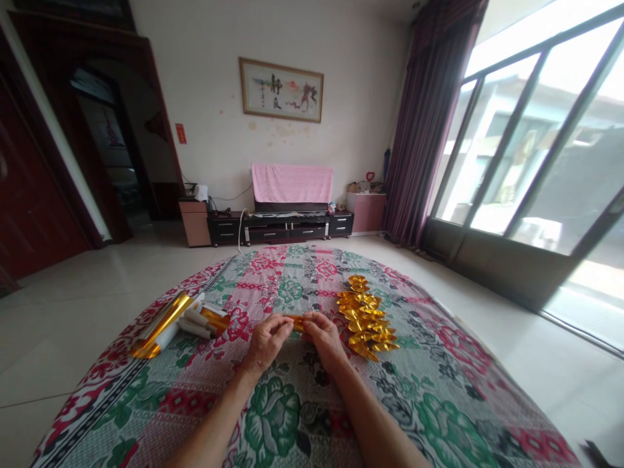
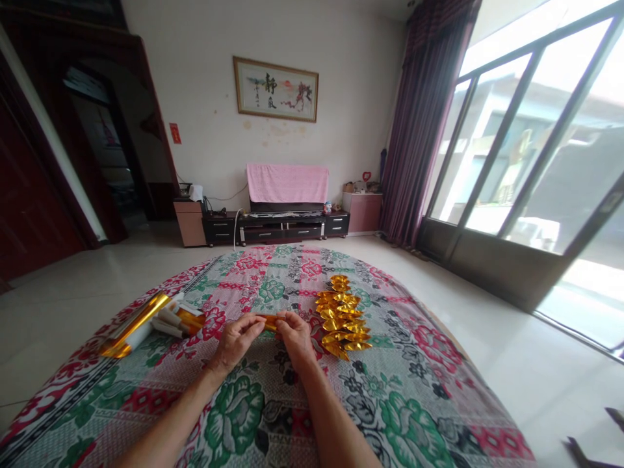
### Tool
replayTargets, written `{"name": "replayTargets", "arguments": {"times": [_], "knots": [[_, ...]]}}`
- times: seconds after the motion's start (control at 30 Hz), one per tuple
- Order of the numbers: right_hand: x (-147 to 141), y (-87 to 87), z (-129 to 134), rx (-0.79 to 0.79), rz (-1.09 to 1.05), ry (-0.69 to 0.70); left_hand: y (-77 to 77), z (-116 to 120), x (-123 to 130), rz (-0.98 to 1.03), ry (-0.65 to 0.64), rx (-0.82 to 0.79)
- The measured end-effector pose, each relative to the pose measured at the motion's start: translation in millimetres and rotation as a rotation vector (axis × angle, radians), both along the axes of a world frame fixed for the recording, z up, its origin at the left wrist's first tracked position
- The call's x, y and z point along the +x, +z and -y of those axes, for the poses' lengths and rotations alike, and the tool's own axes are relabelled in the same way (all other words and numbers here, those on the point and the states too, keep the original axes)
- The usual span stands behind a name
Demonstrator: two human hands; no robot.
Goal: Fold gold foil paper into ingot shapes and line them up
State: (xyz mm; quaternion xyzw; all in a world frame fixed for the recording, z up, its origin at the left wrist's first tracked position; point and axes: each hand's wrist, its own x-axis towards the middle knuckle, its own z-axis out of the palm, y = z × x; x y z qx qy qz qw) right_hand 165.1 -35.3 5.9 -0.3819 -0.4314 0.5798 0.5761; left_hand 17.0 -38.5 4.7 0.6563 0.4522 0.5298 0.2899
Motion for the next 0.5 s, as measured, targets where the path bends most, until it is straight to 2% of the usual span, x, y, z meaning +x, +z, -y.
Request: {"name": "replayTargets", "arguments": {"times": [0.23,0.5], "knots": [[2.2,-2.5,-1.2,0.023,0.017,0.03,-4.2,-1.7,3.3,0.065,0.11,-0.068],[2.4,-0.3,0.3,-0.006,0.013,0.041,-5.2,-2.7,6.7,0.176,0.07,-0.047]]}}
